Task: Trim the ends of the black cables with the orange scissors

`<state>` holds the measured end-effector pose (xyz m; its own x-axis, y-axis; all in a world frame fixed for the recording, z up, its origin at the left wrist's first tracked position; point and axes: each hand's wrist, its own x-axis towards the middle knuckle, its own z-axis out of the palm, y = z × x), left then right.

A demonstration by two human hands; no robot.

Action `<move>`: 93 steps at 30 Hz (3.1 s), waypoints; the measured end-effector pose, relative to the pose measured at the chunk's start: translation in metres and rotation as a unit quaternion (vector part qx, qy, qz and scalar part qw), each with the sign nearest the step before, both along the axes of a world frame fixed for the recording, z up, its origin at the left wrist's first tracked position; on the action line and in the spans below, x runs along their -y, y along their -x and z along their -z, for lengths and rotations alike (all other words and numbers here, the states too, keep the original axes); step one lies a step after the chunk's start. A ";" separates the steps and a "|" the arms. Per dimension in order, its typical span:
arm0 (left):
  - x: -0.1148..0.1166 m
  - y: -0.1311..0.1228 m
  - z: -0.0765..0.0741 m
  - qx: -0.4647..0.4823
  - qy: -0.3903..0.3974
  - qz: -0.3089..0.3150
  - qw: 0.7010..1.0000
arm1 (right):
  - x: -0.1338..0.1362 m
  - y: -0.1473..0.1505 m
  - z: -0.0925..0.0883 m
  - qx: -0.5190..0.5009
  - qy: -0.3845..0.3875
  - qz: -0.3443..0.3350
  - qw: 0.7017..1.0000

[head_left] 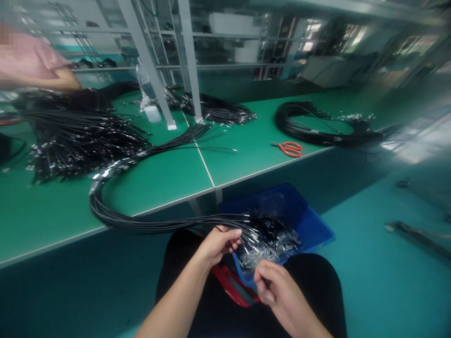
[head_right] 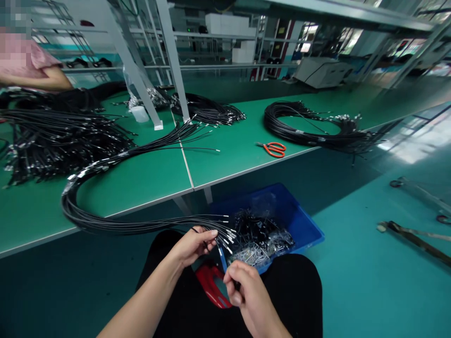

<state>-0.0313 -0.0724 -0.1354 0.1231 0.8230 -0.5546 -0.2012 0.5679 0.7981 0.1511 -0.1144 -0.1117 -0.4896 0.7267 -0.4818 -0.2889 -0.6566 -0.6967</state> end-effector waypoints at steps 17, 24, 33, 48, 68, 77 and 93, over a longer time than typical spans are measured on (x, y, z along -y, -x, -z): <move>0.005 -0.005 -0.007 0.130 -0.033 -0.034 0.990 | -0.006 0.030 -0.006 -0.094 0.193 0.080 0.973; 0.002 0.002 -0.001 0.152 -0.022 0.014 0.988 | -0.007 0.023 -0.009 -0.067 0.150 0.091 0.982; 0.007 0.005 0.010 0.157 -0.012 0.033 0.987 | -0.014 0.028 0.015 0.043 0.041 0.175 0.983; 0.004 -0.001 0.002 0.068 -0.035 -0.016 0.997 | -0.020 0.035 0.020 0.095 -0.016 0.081 0.992; -0.004 -0.001 -0.016 0.148 -0.009 -0.064 0.987 | -0.018 0.026 0.024 0.135 -0.138 -0.059 0.979; -0.011 0.004 -0.004 0.130 -0.018 -0.109 0.985 | 0.000 0.006 0.005 0.116 -0.088 -0.061 0.987; 0.009 -0.002 -0.017 0.104 -0.012 -0.082 0.991 | -0.096 -0.010 0.012 0.385 -0.377 -0.059 0.840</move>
<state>-0.0289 -0.0812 -0.1186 0.0970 0.8540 -0.5112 -0.4504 0.4957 0.7426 0.1607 -0.0179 -0.1240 -0.3323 0.9363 -0.1137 0.4746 0.0619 -0.8780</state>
